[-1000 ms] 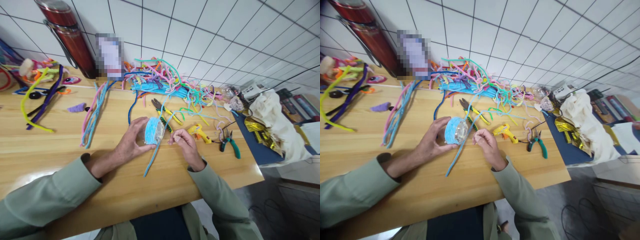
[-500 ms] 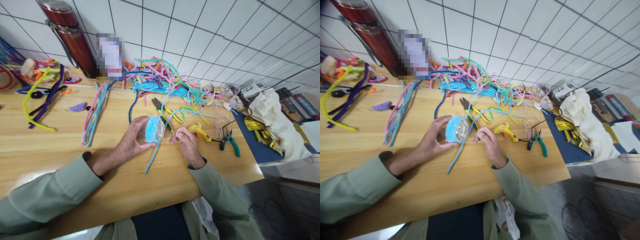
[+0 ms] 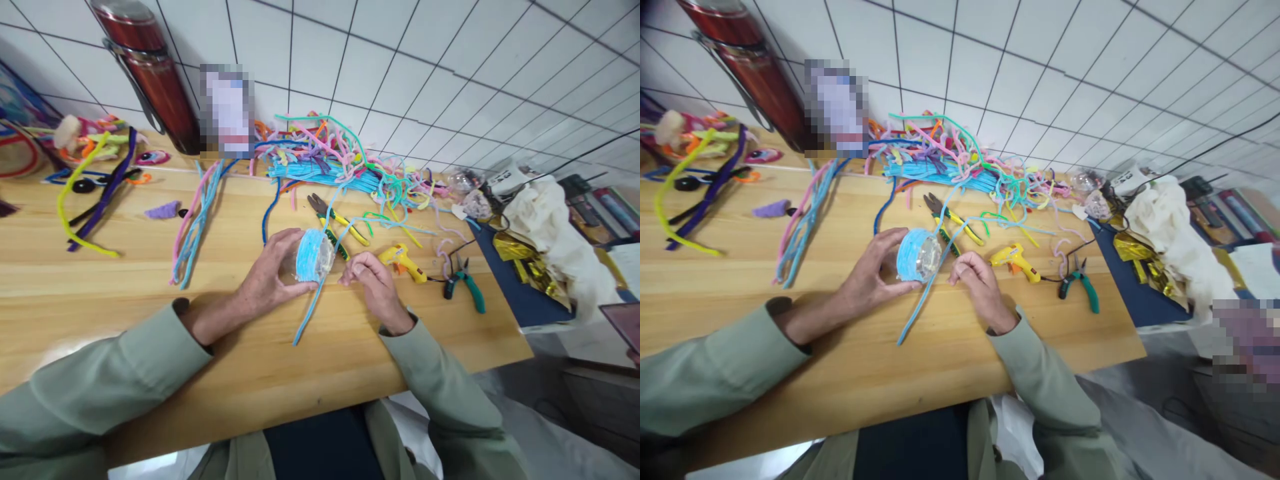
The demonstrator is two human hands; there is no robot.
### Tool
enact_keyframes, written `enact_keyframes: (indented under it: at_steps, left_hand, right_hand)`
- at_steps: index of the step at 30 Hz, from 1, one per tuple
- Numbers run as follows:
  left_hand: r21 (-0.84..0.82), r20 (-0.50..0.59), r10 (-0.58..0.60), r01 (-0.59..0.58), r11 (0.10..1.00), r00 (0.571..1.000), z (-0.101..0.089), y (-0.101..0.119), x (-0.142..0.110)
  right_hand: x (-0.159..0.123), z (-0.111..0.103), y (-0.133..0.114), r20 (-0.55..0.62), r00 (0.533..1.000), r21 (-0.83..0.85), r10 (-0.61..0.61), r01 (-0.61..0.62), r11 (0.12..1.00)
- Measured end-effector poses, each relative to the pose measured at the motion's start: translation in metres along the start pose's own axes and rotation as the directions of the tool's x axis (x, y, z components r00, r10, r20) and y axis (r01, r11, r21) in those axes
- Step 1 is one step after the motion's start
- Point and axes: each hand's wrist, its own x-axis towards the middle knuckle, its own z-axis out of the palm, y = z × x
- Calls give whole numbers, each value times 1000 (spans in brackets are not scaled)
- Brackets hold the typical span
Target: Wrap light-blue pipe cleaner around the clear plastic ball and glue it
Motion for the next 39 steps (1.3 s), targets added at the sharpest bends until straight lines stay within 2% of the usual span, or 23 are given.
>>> enact_keyframes:
  at_steps: [8,15,19,23,30,34,39]
  left_hand:
    - [10,-6,-5,5,1000,1000,1,-2,-1]
    - [31,-2,6,-6,1000,1000,2,-3,-1]
    - [36,5,6,-6,999,1000,1,-3,-1]
    - [53,15,-16,15,998,1000,1,-3,-2]
    - [64,30,-14,12,998,999,0,-2,-2]
    - [63,31,8,-10,998,999,-1,-2,-1]
    - [46,16,7,-8,999,1000,1,-3,-2]
  right_hand:
    - [-1,1,-3,45,998,-61,42,-39,997]
    - [3,-1,-5,-60,998,45,-30,33,998]
    - [5,0,-6,-67,998,70,-20,24,997]
    - [7,1,-8,-51,998,66,27,-23,998]
    - [7,-1,-4,8,999,-13,34,-34,999]
    - [6,0,-3,30,999,70,36,-38,997]
    - [6,2,-8,-51,997,181,56,-46,982]
